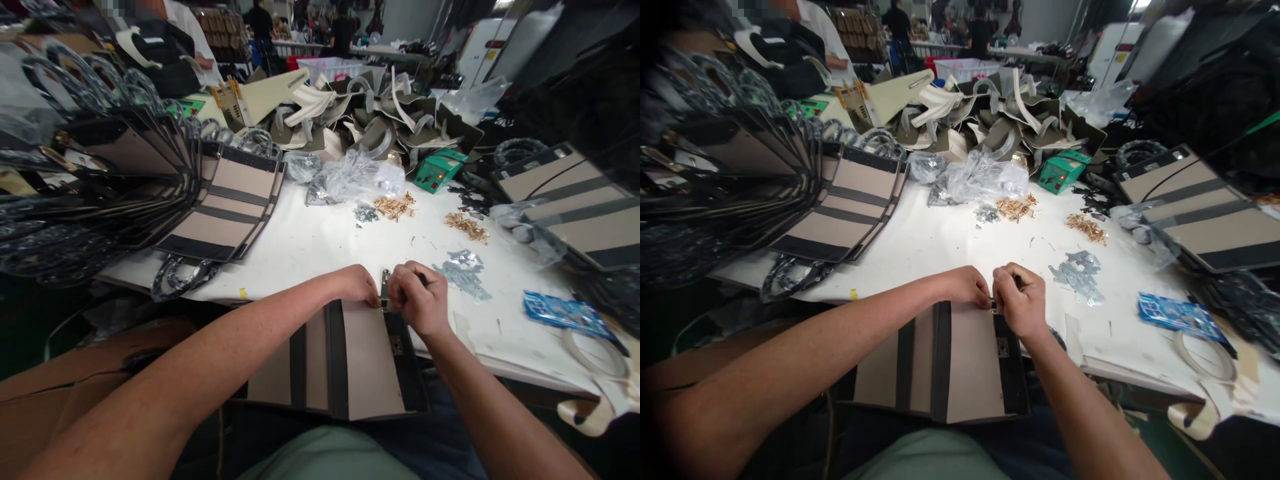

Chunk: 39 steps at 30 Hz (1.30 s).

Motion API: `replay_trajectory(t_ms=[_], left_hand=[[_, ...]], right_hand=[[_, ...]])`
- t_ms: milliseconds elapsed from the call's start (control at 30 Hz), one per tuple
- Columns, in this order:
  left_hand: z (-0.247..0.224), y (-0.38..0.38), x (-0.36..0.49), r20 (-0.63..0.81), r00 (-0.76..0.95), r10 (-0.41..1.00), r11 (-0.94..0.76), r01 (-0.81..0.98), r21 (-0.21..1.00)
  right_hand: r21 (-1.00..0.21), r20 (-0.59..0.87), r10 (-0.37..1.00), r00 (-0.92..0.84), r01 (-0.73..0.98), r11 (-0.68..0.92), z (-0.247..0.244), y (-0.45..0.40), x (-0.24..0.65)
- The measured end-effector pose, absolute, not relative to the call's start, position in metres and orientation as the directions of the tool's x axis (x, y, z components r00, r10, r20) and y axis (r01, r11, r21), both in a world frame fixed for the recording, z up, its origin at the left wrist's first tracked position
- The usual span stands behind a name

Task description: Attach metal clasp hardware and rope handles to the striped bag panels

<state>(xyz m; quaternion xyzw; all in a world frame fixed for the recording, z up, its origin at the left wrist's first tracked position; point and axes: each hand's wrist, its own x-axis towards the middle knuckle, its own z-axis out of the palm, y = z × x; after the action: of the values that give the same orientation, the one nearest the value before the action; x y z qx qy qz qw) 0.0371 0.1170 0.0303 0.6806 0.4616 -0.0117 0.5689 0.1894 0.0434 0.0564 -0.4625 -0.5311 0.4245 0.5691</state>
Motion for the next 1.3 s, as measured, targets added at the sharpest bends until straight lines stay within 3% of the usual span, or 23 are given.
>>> replay_trajectory(t_ms=[133,300,433,633,800,967,1033,1133,1233,1300], left_hand=[[0.029,0.117,0.037,-0.536,0.574,0.619,0.069,0.640,0.765],[0.027,0.118,0.037,-0.546,0.559,0.624,0.081,0.649,0.756],[0.026,0.118,0.037,-0.548,0.561,0.621,0.084,0.647,0.758],[0.026,0.118,0.037,-0.545,0.564,0.620,0.072,0.651,0.756],[0.026,0.117,0.037,-0.541,0.559,0.628,0.077,0.648,0.758],[0.028,0.115,0.036,-0.530,0.552,0.643,0.054,0.659,0.751],[0.028,0.114,0.036,-0.522,0.545,0.655,0.045,0.663,0.748],[0.027,0.113,0.035,-0.506,0.544,0.669,0.024,0.666,0.746],[0.026,0.112,0.036,-0.487,0.547,0.681,-0.009,0.672,0.741],[0.026,0.110,0.036,-0.476,0.546,0.689,-0.038,0.683,0.729]], right_hand=[[-0.948,0.297,0.950,0.098,-0.093,0.305,0.055,0.044,0.191],[-0.962,0.244,0.961,0.130,-0.090,0.256,0.055,0.042,0.189],[-0.926,0.310,0.937,0.163,-0.169,0.336,0.060,0.041,0.190],[-0.973,0.224,0.965,0.138,-0.029,0.230,0.049,0.039,0.187],[-0.956,0.273,0.948,0.162,-0.062,0.286,0.045,0.038,0.184],[-0.972,0.229,0.965,0.125,0.087,0.220,0.054,0.023,0.194],[-0.979,0.183,0.969,0.164,0.117,0.165,0.061,0.002,0.208],[-0.973,0.005,0.973,0.231,0.226,-0.049,0.068,-0.047,0.235],[-0.853,-0.247,0.930,0.274,0.393,-0.342,0.053,-0.101,0.259],[-0.775,-0.439,0.867,0.237,0.388,-0.499,0.030,-0.128,0.265]])
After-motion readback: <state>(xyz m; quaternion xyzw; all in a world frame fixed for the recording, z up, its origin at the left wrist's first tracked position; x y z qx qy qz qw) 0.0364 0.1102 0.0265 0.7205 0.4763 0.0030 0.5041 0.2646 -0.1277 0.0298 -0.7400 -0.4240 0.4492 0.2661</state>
